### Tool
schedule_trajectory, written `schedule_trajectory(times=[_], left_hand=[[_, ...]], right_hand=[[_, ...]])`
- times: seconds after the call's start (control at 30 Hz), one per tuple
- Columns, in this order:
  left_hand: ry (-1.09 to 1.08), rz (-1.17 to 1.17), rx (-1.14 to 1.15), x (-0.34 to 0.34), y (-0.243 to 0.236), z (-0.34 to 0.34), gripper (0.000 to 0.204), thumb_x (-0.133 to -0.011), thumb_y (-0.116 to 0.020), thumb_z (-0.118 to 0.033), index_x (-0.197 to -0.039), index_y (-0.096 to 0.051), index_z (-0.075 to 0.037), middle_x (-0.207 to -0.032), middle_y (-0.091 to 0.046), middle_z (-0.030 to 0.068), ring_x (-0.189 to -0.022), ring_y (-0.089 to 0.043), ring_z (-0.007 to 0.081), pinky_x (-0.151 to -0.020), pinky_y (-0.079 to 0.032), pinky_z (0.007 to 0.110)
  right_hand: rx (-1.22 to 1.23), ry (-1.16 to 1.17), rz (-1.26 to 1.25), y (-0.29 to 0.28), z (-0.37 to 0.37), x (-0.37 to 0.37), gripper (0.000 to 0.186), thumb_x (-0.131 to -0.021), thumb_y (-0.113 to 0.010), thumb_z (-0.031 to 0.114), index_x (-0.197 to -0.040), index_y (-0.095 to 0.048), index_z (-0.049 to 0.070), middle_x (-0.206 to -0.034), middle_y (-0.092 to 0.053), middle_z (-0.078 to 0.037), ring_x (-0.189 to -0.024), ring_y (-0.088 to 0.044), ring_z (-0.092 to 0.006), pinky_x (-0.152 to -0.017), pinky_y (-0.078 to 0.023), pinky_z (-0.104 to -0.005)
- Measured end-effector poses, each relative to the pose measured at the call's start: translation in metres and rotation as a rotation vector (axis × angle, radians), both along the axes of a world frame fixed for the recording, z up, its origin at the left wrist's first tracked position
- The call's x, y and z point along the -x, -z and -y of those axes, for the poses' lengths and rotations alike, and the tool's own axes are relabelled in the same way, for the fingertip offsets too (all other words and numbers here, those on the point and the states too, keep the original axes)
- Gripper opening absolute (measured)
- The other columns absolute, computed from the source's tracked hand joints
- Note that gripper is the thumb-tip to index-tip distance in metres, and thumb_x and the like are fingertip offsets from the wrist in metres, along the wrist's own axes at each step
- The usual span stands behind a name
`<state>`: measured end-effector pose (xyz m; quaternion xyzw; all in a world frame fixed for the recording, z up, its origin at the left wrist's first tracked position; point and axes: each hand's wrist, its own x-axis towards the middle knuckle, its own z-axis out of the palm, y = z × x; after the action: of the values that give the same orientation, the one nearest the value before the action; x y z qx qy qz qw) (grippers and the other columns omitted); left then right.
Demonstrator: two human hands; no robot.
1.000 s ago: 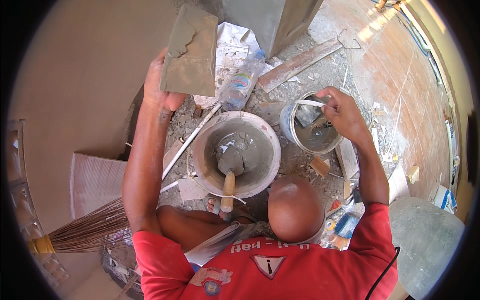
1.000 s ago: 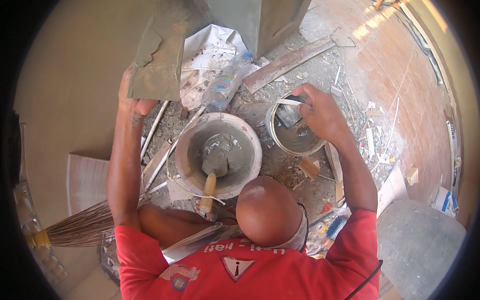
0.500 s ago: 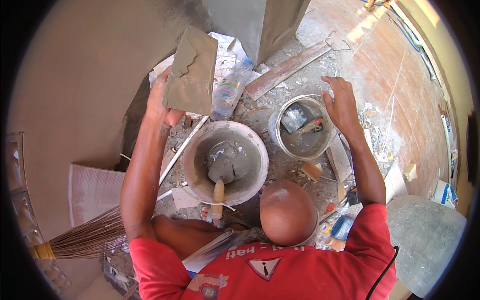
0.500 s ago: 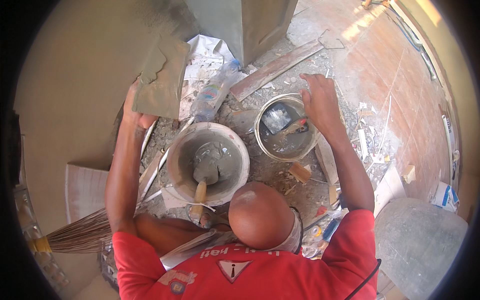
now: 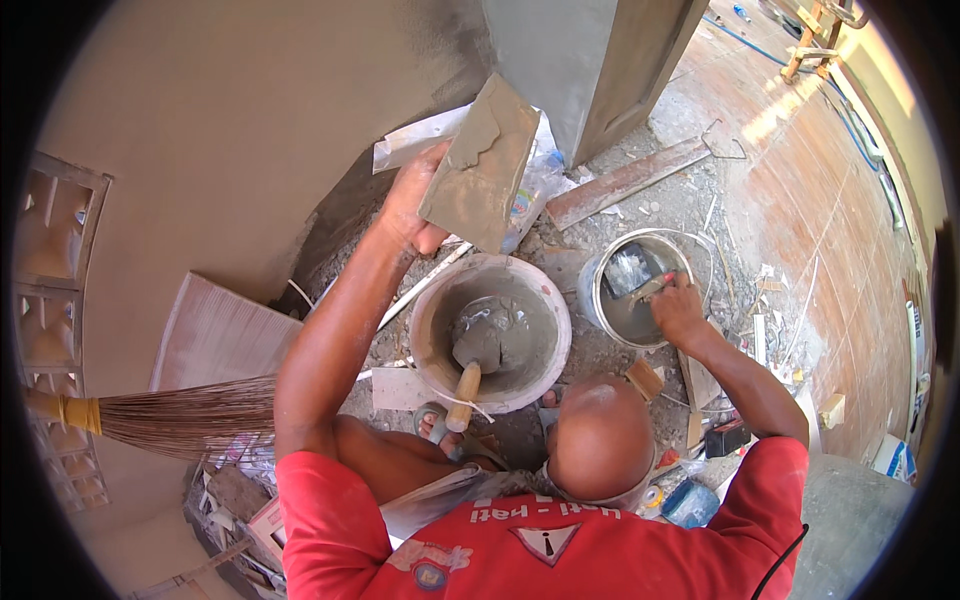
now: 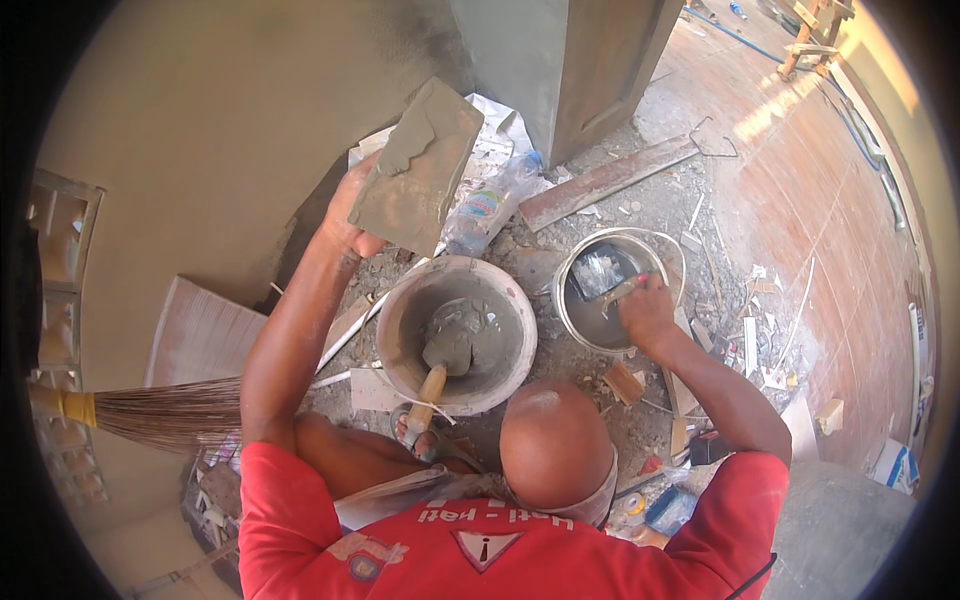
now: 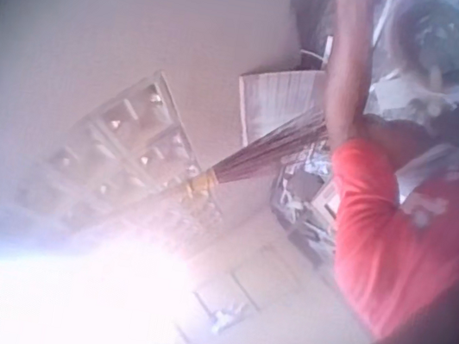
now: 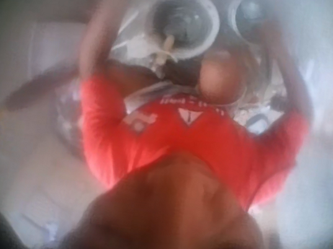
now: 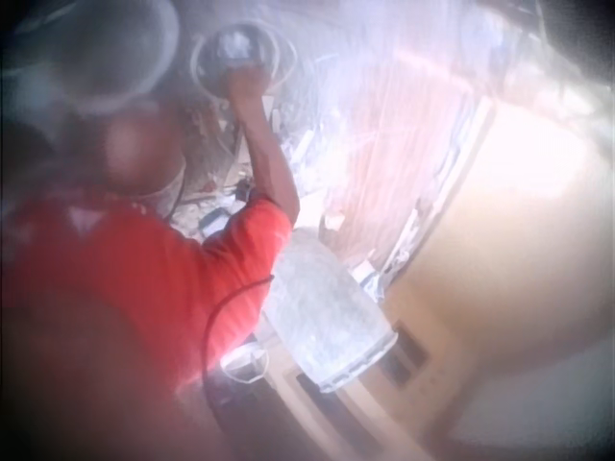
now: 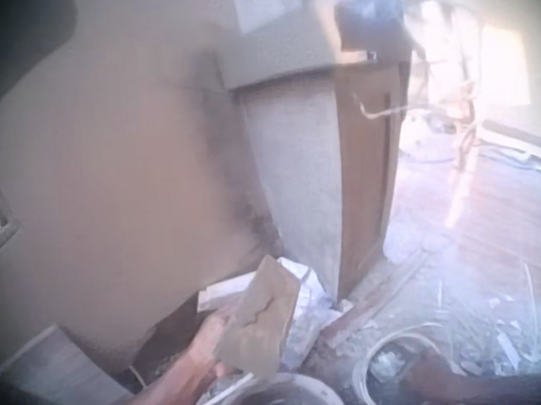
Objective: The person applies plaster to a wall using a trowel and a hawk. They repeatedly scoop plaster from a bucket, spread it onto the wall, and smooth the surface.
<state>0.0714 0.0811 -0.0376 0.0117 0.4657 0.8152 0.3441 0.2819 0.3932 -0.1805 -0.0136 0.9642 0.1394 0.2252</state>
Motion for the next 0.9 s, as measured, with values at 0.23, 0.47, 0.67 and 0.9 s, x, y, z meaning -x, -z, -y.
schedule_trajectory(times=[0.23,0.47,0.67,0.9], left_hand=[[-0.019,-0.124,0.128,-0.009,-0.006,-0.003,0.033,-0.099,-0.040,-0.019,-0.123,-0.052,0.000,-0.112,-0.061,0.0113,-0.096,-0.064,0.0181,-0.083,-0.055,0.034],[0.023,-0.075,0.106,-0.014,-0.010,-0.013,0.033,-0.099,-0.038,-0.018,-0.123,-0.051,0.001,-0.111,-0.061,0.0120,-0.095,-0.064,0.0193,-0.084,-0.055,0.034],[0.070,-0.113,0.115,-0.017,-0.013,-0.019,0.034,-0.099,-0.041,-0.019,-0.124,-0.051,0.001,-0.115,-0.061,0.0141,-0.098,-0.065,0.0221,-0.085,-0.056,0.035],[0.155,-0.062,0.055,-0.014,-0.003,-0.023,0.035,-0.098,-0.042,-0.022,-0.125,-0.053,-0.003,-0.112,-0.063,0.0104,-0.094,-0.065,0.0183,-0.081,-0.056,0.034]], right_hand=[[-0.013,-0.092,-0.213,0.025,-0.007,-0.006,0.016,-0.075,-0.063,0.013,-0.088,-0.071,0.007,-0.085,-0.069,-0.010,-0.107,-0.051,-0.0306,-0.080,-0.044,-0.0389],[0.073,-0.113,-0.240,0.023,-0.007,-0.003,0.030,-0.070,-0.066,0.007,-0.100,-0.062,0.002,-0.084,-0.068,-0.016,-0.103,-0.054,-0.0322,-0.080,-0.044,-0.0399],[0.123,-0.095,-0.202,0.023,-0.013,-0.006,0.027,-0.073,-0.064,0.008,-0.099,-0.062,0.003,-0.085,-0.067,-0.015,-0.101,-0.056,-0.0314,-0.078,-0.045,-0.0399],[0.100,-0.195,-0.182,0.022,-0.015,0.002,0.022,-0.082,-0.055,0.013,-0.099,-0.065,0.004,-0.090,-0.067,-0.014,-0.092,-0.061,-0.0305,-0.077,-0.051,-0.0401]])
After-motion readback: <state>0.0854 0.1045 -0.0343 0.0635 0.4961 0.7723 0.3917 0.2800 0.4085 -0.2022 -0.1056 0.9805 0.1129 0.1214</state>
